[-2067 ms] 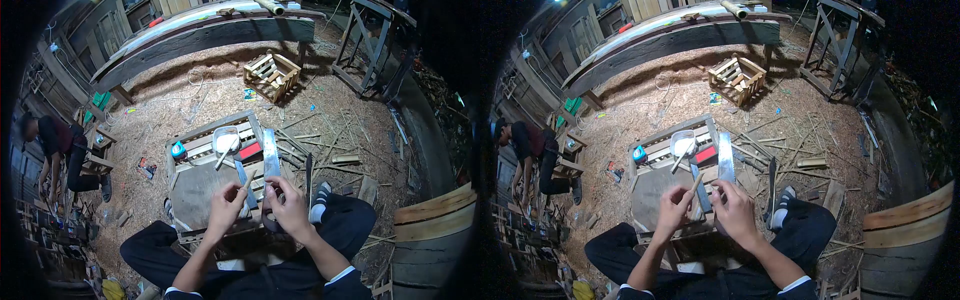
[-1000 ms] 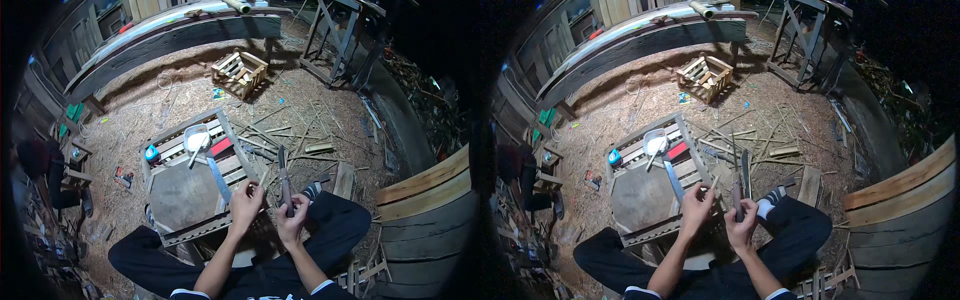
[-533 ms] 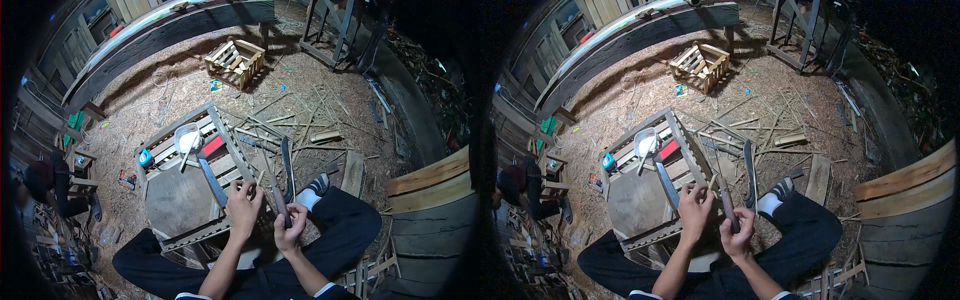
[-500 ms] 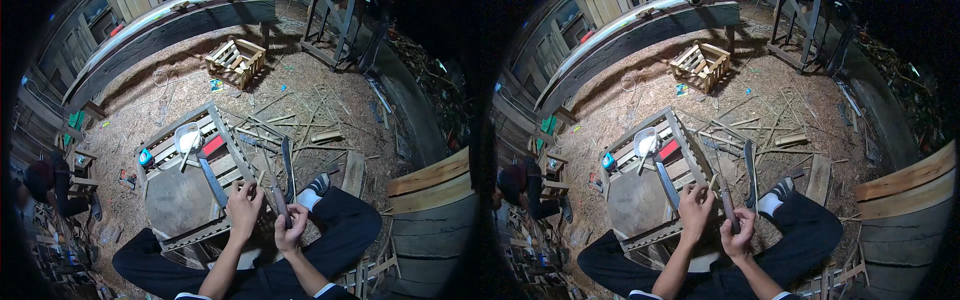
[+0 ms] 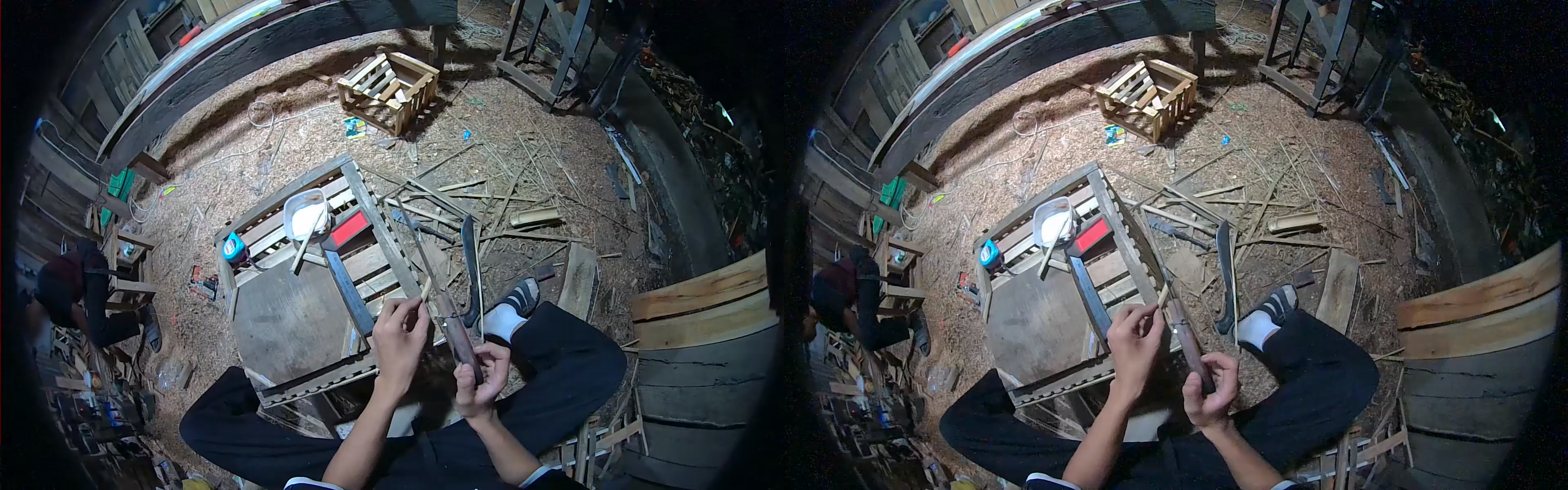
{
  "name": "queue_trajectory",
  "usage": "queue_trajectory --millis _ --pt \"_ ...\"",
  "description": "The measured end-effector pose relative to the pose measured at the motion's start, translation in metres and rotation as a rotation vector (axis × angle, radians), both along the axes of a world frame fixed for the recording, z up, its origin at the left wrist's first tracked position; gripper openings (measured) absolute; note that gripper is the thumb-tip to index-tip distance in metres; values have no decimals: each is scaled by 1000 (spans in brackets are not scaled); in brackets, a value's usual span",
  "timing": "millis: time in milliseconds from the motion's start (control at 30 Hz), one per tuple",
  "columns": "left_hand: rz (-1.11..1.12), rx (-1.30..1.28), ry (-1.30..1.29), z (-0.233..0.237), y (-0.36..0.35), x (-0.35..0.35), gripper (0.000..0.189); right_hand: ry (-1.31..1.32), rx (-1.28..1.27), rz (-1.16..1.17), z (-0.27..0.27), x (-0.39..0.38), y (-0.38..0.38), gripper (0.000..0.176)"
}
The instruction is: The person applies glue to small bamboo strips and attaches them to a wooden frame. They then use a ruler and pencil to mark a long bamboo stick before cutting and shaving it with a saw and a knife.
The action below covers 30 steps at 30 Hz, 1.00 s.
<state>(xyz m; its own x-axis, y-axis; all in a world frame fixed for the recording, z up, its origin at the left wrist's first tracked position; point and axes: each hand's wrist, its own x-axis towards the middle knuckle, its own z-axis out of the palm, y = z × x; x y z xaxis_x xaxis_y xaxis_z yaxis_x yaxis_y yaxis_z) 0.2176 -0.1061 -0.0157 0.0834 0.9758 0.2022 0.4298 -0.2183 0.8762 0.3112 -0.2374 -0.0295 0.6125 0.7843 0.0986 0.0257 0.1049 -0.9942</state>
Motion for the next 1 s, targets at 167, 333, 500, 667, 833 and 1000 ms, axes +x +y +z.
queue_trajectory --millis 167,333,500,667,833,1000 --pt "-30 30 0 0 1 -2 17 -37 20 9 2 0 -6 50" --pt "-63 55 -65 -8 3 -2 18 -41 -13 24 1 2 -13 52" --pt "-83 91 -79 -14 4 -3 18 -138 20 3 1 0 -8 54" --pt "-119 42 -72 -8 3 -5 18 -87 10 84 4 0 -10 64" --pt "-124 106 -41 -14 5 -4 20 -255 -228 188 37 7 1 60" --pt "-136 90 49 -5 4 -8 18 -264 -401 187 50 6 10 49"
